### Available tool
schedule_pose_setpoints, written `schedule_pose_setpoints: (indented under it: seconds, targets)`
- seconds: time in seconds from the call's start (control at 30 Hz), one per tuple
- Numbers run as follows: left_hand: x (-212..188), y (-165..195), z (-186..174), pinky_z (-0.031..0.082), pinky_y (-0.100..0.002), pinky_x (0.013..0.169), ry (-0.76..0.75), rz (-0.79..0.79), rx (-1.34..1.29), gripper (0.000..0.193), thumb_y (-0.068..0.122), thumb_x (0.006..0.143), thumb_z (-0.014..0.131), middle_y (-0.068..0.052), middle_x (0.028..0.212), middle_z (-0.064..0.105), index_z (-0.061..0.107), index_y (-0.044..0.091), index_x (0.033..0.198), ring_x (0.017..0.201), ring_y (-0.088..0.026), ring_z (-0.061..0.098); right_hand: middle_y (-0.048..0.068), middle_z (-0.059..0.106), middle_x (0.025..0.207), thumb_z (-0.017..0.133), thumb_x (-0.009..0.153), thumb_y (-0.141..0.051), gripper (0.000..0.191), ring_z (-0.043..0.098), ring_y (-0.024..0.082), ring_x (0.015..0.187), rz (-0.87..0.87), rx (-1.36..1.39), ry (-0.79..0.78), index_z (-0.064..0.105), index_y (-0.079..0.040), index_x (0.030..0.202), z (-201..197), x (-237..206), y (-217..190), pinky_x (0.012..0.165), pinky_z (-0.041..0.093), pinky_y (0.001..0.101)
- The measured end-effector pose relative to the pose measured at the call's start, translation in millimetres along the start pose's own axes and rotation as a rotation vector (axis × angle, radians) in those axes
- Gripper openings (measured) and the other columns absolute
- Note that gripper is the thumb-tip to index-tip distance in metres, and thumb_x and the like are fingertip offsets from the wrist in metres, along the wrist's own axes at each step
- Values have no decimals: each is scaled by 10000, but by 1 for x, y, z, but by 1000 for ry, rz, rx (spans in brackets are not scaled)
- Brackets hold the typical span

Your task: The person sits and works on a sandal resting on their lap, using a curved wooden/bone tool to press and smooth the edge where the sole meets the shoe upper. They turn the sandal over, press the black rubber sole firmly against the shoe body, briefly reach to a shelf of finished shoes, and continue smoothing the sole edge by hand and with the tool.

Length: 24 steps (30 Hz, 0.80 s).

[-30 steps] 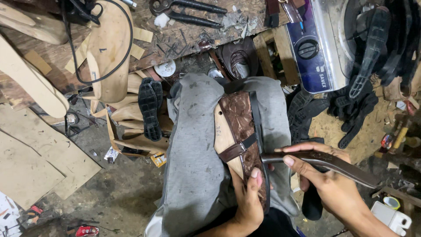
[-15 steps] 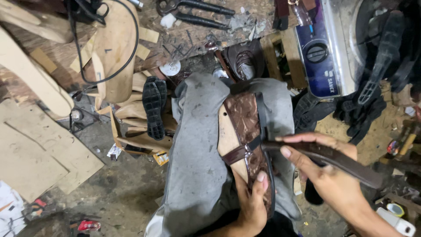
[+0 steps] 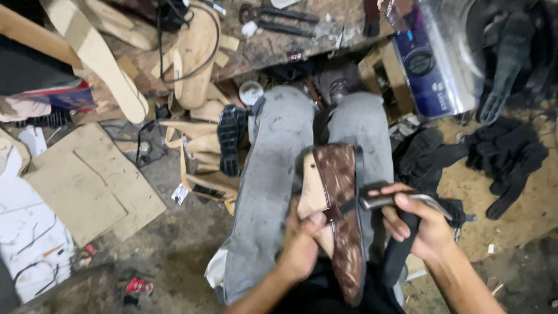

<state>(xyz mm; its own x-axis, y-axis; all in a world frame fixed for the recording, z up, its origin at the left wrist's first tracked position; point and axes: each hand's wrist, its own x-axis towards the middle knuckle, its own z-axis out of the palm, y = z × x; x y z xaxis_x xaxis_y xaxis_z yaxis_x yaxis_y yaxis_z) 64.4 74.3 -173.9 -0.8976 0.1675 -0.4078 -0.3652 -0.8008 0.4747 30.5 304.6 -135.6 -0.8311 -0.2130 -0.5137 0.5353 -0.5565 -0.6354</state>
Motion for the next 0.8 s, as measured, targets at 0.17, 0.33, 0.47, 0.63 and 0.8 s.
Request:
schedule_pose_setpoints:
  seconds: [0.17, 0.33, 0.47, 0.63, 0.8]
  targets:
    - [55, 46, -18, 552, -324, 969, -216, -268, 183, 489, 125, 915, 632, -24, 1238, 644, 502, 169, 1385, 1117, -147, 630, 190, 657, 820, 621, 988, -126, 332, 495, 144, 516, 2, 8, -64, 627, 115, 1216, -41, -30, 45, 469, 426, 309]
    - [103, 52, -4, 542, -326, 977, -350, -330, 281, 210, 120, 1019, 640, -57, 1210, 665, 586, 62, 1213, 1120, -136, 618, 206, 641, 792, 635, 980, -107, 332, 519, 152, 524, -132, -113, 91, 621, 128, 1215, -29, -32, 47, 484, 446, 312]
    - [127, 39, -12, 511, -298, 1016, -442, -270, 273, 136, 84, 1084, 628, -44, 1192, 648, 586, 42, 1206, 1112, -110, 597, 221, 735, 972, 630, 901, -94, 317, 524, 127, 508, -138, -201, 264, 639, 95, 1155, 0, -31, 39, 456, 455, 289]
    - [148, 16, -26, 521, -275, 1009, -332, -223, 433, 148, 90, 1026, 621, -47, 1175, 683, 621, 37, 1164, 1105, -108, 644, 178, 811, 1097, 662, 874, -86, 252, 570, 155, 472, -54, -680, 392, 687, 77, 1064, 22, -20, 7, 465, 493, 293]
    - [166, 18, -16, 530, -278, 1006, -345, -217, 337, 114, 57, 1028, 629, -82, 1182, 696, 604, 13, 1130, 1107, -132, 665, 164, 806, 1121, 681, 891, -66, 208, 619, 151, 637, -129, -769, 306, 709, 42, 1067, 22, -2, -14, 588, 515, 282]
